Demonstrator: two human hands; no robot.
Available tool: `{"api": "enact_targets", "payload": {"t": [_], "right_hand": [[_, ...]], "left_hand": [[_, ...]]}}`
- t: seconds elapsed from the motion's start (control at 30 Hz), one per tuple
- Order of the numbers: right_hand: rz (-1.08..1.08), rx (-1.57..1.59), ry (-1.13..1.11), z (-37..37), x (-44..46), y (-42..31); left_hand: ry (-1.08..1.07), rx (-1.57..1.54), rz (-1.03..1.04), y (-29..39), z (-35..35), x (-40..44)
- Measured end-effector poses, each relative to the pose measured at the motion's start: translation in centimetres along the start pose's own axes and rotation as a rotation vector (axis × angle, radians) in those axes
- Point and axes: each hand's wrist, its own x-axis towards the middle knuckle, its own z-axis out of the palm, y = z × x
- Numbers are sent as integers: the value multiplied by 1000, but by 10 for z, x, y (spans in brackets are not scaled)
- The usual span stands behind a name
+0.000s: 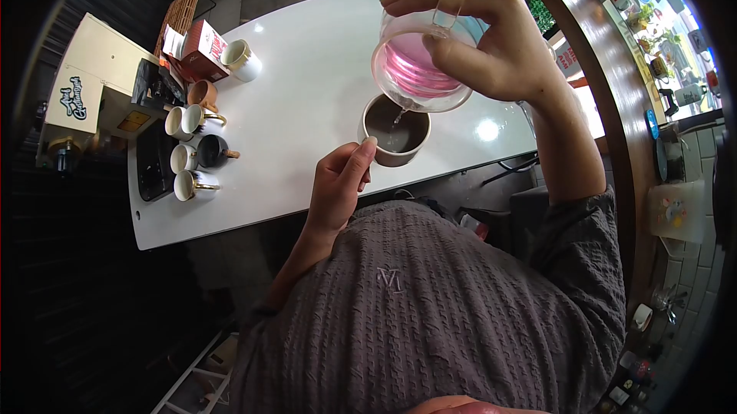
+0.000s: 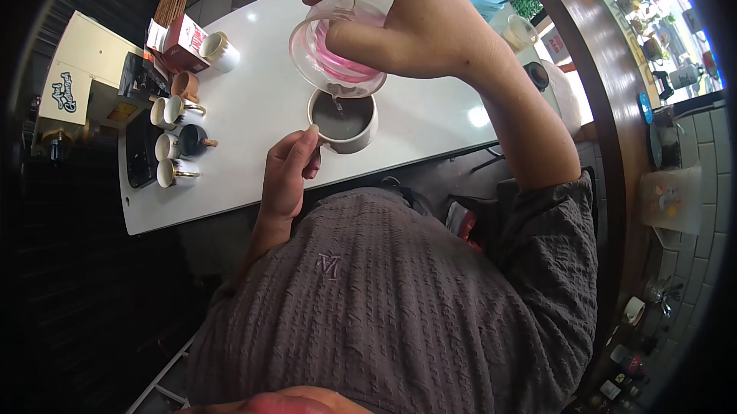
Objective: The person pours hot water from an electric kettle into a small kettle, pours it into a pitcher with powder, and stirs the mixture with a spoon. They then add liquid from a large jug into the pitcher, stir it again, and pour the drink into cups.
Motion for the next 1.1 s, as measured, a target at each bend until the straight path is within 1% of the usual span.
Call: {"api": "enact_targets", "payload": {"t": [0.27, 0.37, 0.57, 0.67, 0.77, 0.9, 0.97, 1.0, 1.07, 1.1], "right_hand": [[-6, 1, -4, 1, -2, 7], [-68, 110, 42, 1, -1, 13], [-72, 141, 60, -2, 3, 5], [-126, 163, 87, 0, 3, 8], [-70, 195, 74, -2, 2, 7], [-60, 153, 39, -2, 1, 15], [-61, 148, 27, -5, 4, 7], [-21, 123, 24, -12, 5, -8], [16, 97, 20, -13, 6, -11], [-35, 151, 57, -8, 3, 1]], "left_hand": [[23, 11, -2, 1, 2, 0], [16, 7, 5, 3, 2, 0], [18, 19, 11, 4, 2, 1], [22, 25, 1, 6, 4, 2], [24, 27, -1, 6, 5, 3], [18, 37, 3, 7, 6, 4], [-9, 44, 11, 6, 2, 5], [-36, 51, 19, 6, 1, 5], [-25, 58, 23, 6, 2, 5], [-13, 65, 26, 6, 3, 6]]}}
